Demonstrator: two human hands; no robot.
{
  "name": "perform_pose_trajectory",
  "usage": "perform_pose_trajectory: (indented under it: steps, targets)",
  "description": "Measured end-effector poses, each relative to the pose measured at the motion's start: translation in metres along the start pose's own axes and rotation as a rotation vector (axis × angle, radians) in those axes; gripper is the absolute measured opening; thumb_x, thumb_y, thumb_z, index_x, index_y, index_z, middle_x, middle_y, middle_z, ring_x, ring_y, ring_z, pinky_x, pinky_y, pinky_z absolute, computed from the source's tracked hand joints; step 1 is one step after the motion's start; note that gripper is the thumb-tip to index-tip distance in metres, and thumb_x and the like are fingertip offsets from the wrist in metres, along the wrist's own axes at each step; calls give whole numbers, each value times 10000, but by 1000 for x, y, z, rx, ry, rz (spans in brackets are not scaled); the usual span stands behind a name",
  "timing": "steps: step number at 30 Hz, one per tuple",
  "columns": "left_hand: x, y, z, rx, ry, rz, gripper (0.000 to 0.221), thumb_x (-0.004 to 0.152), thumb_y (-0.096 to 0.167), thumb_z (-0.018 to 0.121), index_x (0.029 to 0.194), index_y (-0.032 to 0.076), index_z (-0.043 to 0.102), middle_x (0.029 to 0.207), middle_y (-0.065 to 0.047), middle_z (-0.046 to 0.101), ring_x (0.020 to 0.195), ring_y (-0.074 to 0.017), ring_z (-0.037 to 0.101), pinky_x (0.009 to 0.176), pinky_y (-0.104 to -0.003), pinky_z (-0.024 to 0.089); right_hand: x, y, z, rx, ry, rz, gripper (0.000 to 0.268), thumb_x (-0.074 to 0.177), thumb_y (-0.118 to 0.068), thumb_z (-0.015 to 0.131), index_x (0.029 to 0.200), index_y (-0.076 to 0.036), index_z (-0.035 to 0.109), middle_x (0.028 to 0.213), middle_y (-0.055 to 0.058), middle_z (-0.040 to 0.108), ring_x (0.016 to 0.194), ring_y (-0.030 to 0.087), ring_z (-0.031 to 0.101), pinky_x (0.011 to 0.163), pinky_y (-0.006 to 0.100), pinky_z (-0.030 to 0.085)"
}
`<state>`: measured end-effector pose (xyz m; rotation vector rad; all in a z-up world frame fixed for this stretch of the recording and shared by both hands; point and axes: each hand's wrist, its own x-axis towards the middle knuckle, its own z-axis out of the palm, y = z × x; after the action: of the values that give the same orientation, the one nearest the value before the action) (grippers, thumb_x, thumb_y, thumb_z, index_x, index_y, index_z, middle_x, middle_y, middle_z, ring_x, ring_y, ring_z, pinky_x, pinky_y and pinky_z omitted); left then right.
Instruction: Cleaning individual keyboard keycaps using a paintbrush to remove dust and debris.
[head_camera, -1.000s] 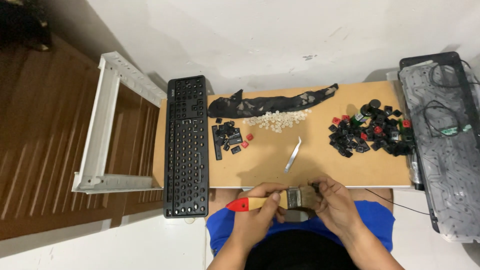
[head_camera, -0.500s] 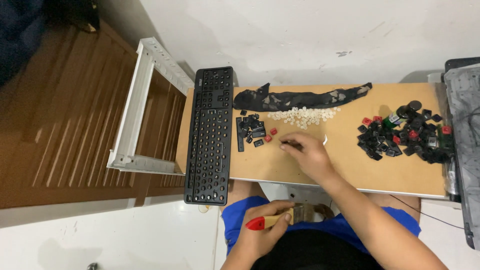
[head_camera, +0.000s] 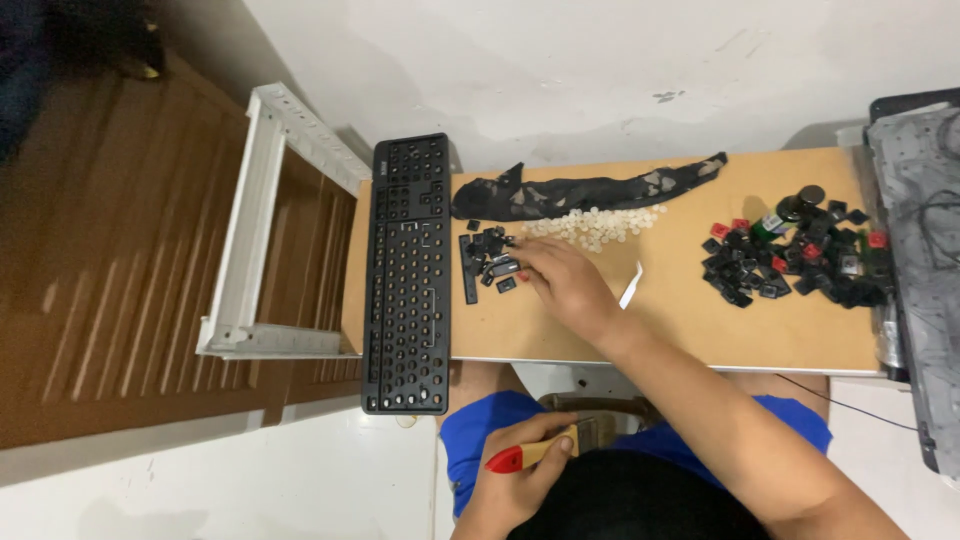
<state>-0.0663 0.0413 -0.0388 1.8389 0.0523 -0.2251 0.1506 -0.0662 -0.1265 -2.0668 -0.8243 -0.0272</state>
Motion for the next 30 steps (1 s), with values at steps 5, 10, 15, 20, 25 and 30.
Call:
perform_pose_trajectory:
  steps: [5, 10, 15, 20, 25, 30]
  targets:
    - [10, -25, 8, -8, -20, 27, 299, 957, 287, 659, 1131, 85, 793, 1059, -63, 841, 945, -169, 800, 815, -284, 597, -83, -31, -63, 91, 129, 106, 275, 1007, -88, 590, 1256, -38, 694, 1174, 120, 741, 1117, 276, 698, 920, 396, 573]
    - [20, -56, 25, 50, 75, -127, 299, 830, 349, 718, 1026, 220, 904, 963, 43, 925, 888, -68, 842, 814, -173, 584, -239, 9, -90, 551, 277, 649, 348, 1023, -251, 563, 783, -28, 680, 546, 43, 626, 508, 107, 553, 526, 251, 433]
    - [34, -93, 51, 73, 34, -139, 350, 806, 400, 695, 1004, 202, 904, 785, 25, 895, 681, -62, 775, 674, -174, 587, -379, 44, -120, 537, 530, 995, 510, 1023, -391, 492, 810, 14, 717, 584, 124, 640, 528, 193, 587, 543, 297, 440]
    - [50, -147, 63, 97, -163, 113, 460, 851, 492, 661, 1156, 175, 795, 898, -17, 874, 726, -93, 826, 709, -196, 638, -446, 69, -141, 793, 966, 1024, 836, 1078, -692, 283, 985, 43, 672, 764, 215, 675, 620, 284, 588, 568, 394, 401]
    - [56, -161, 60, 404, -273, -176, 510, 816, 628, 592, 1217, 359, 757, 969, 78, 861, 797, -65, 811, 754, -188, 641, -414, 81, -174, 873, 1356, 937, 205, 1110, -349, 520, 1127, -159, 595, 1211, 48, 705, 1079, 247, 695, 863, 467, 578]
    - [51, -53, 52, 447, -187, -458, 377, 801, 538, 662, 1123, 439, 829, 930, 137, 874, 852, -11, 789, 807, -138, 581, -405, 80, -177, 810, 1399, 909, 207, 1086, -264, 590, 1105, -74, 672, 993, 103, 740, 859, 286, 744, 722, 343, 614]
